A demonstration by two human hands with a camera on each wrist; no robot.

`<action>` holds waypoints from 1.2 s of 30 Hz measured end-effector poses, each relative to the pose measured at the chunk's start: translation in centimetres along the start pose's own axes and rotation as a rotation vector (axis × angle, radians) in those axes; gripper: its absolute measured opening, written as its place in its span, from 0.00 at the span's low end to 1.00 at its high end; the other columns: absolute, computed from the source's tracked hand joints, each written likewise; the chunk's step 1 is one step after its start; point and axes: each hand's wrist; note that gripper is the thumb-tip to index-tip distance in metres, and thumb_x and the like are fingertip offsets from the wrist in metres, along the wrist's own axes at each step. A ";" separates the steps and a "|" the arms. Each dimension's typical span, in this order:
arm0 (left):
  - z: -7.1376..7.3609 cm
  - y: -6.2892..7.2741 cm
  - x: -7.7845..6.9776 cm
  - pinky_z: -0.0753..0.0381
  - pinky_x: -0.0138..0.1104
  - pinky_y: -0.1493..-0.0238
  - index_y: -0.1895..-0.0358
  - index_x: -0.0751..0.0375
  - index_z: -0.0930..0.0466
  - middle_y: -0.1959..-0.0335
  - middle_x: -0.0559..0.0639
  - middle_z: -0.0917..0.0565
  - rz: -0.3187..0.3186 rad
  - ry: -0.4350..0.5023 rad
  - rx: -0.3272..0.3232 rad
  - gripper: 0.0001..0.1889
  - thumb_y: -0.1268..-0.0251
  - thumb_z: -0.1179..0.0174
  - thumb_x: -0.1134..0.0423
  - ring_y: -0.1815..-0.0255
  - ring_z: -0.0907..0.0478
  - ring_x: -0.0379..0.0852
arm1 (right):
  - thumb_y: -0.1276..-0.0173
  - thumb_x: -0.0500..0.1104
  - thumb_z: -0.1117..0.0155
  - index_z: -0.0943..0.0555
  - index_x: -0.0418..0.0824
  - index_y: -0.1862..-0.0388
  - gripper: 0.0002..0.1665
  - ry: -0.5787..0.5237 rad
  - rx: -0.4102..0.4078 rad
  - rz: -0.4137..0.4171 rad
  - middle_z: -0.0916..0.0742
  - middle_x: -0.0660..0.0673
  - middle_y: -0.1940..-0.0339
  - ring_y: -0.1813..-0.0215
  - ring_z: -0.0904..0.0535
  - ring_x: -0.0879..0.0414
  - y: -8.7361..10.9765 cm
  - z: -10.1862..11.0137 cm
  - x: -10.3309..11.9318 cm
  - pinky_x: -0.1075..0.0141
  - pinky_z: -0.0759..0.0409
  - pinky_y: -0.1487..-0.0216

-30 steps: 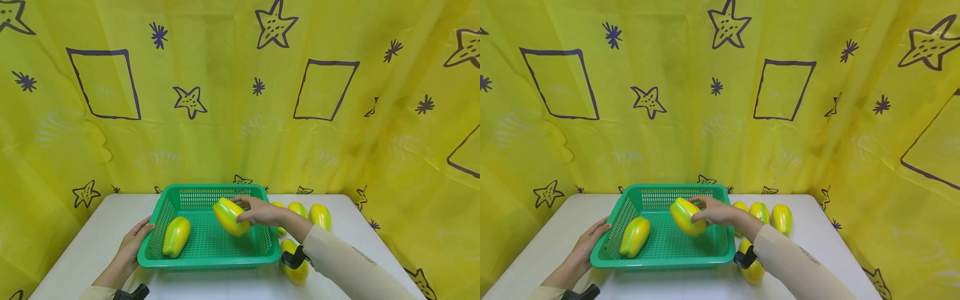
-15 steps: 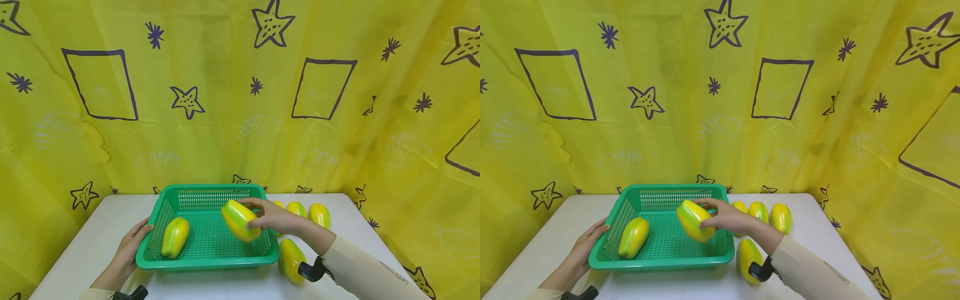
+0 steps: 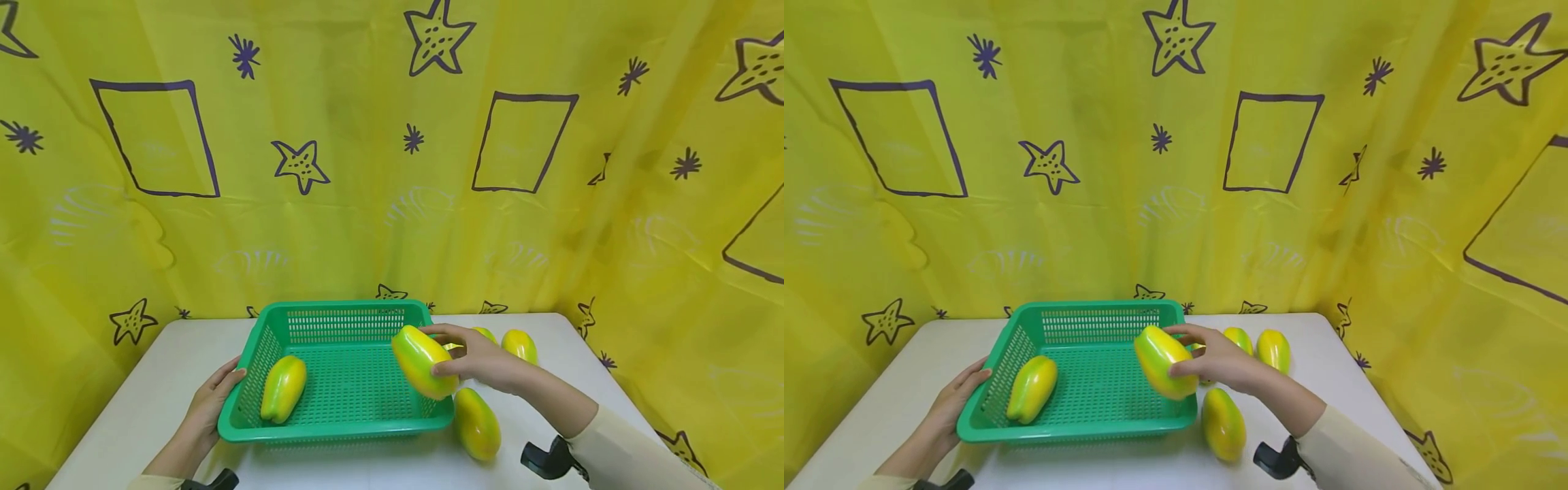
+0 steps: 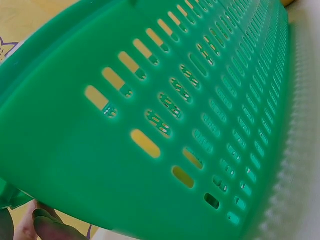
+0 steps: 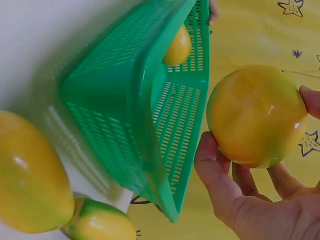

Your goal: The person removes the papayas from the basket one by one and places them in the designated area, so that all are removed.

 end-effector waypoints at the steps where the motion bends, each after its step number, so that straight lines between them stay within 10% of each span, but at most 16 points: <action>1: 0.0 0.0 0.0 0.21 0.24 0.56 0.21 0.56 0.51 0.23 0.65 0.45 0.000 0.000 0.000 0.40 0.28 0.49 0.42 0.44 0.28 0.40 | 0.38 0.41 0.31 0.35 0.43 0.26 0.41 -0.003 -0.004 -0.005 0.27 0.34 0.34 0.48 0.18 0.48 0.2 0.1 -0.1 0.54 0.17 0.52; 19: -0.2 -0.1 0.0 0.21 0.24 0.56 0.21 0.56 0.52 0.23 0.65 0.46 0.007 0.005 -0.008 0.39 0.27 0.50 0.42 0.30 0.38 0.57 | 0.36 0.40 0.32 0.40 0.37 0.24 0.44 -0.042 -0.164 -0.114 0.34 0.27 0.31 0.46 0.20 0.47 3.8 1.6 -2.7 0.54 0.16 0.53; 36: 0.0 0.0 -0.1 0.22 0.22 0.58 0.20 0.55 0.52 0.23 0.64 0.46 0.007 0.001 0.001 0.39 0.27 0.50 0.42 0.43 0.29 0.42 | 0.33 0.40 0.37 0.48 0.34 0.22 0.46 -0.095 -0.289 -0.173 0.36 0.26 0.32 0.48 0.21 0.49 7.4 4.0 -6.7 0.53 0.17 0.50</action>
Point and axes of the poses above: each hand's wrist, its own y-axis away from the middle knuckle, its own z-axis out of the back of the hand, x = y × z
